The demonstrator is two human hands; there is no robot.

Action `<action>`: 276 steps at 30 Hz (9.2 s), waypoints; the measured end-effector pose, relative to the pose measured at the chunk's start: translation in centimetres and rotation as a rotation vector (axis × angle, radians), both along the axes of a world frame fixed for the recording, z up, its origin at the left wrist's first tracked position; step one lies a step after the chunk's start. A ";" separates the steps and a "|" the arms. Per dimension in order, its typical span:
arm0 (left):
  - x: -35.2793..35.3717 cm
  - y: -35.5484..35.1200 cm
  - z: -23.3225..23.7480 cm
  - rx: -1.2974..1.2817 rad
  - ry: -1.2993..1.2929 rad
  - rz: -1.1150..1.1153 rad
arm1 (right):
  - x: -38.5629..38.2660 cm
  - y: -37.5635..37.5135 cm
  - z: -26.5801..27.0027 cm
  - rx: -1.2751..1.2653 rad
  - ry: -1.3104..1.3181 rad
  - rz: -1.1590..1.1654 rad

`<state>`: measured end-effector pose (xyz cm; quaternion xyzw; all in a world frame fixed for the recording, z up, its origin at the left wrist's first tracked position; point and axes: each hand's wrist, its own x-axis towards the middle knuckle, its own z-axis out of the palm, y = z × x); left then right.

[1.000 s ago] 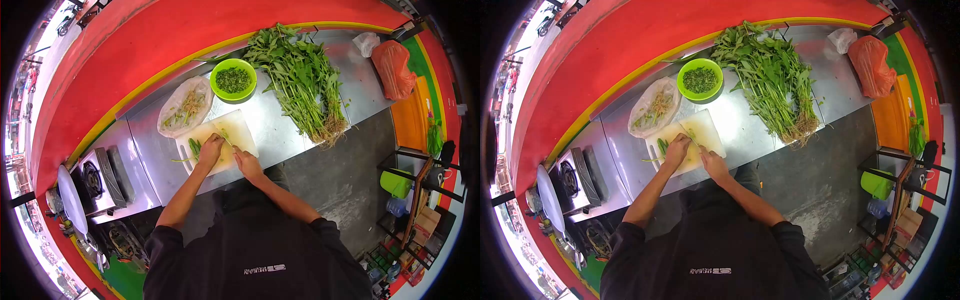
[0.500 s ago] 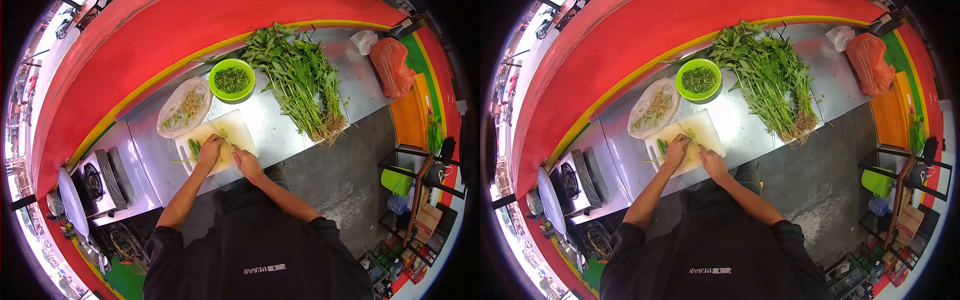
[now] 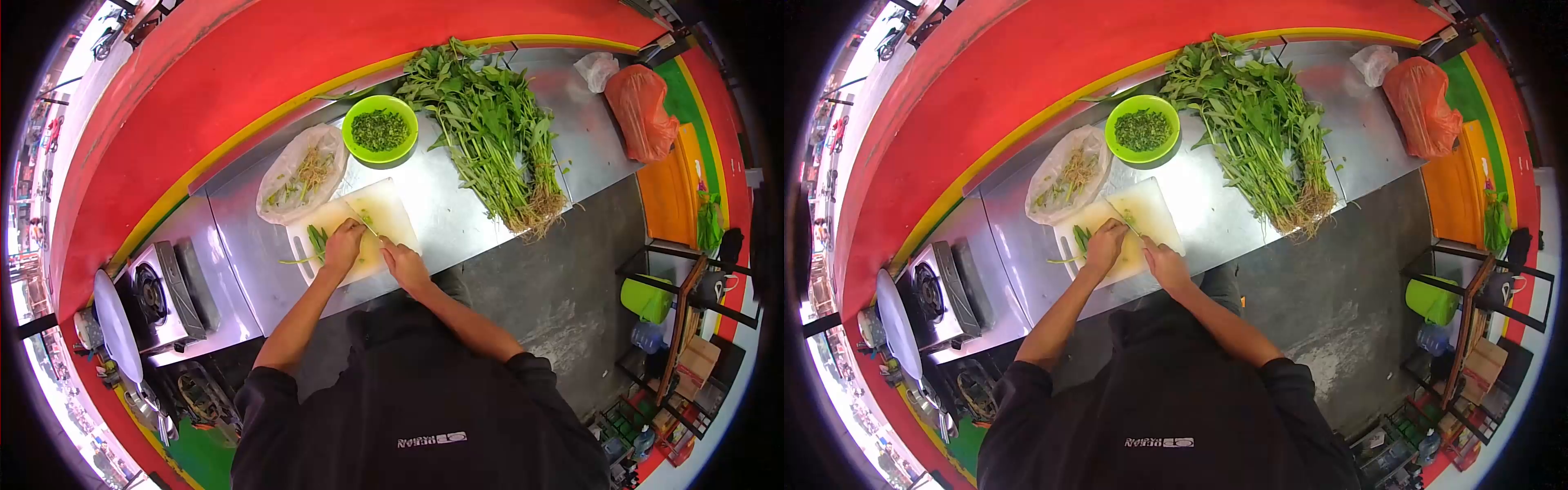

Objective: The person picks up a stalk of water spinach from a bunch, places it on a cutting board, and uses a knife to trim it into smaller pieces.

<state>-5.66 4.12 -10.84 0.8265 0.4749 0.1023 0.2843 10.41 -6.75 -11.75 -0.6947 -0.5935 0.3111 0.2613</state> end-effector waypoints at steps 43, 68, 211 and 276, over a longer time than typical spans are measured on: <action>0.2 -0.3 -0.2 -0.039 -0.099 0.030 | -0.1 -0.6 0.6 0.010 0.061 -0.026; 0.3 -0.1 -0.1 -0.032 -0.104 0.025 | 0.2 -2.1 0.5 0.001 0.023 -0.026; 0.1 -0.5 -0.4 -0.051 -0.222 0.133 | -0.5 -0.2 0.1 0.038 0.086 -0.041; -0.7 0.0 -0.8 -0.025 -0.285 0.104 | -1.4 -1.0 0.6 -0.061 0.090 -0.063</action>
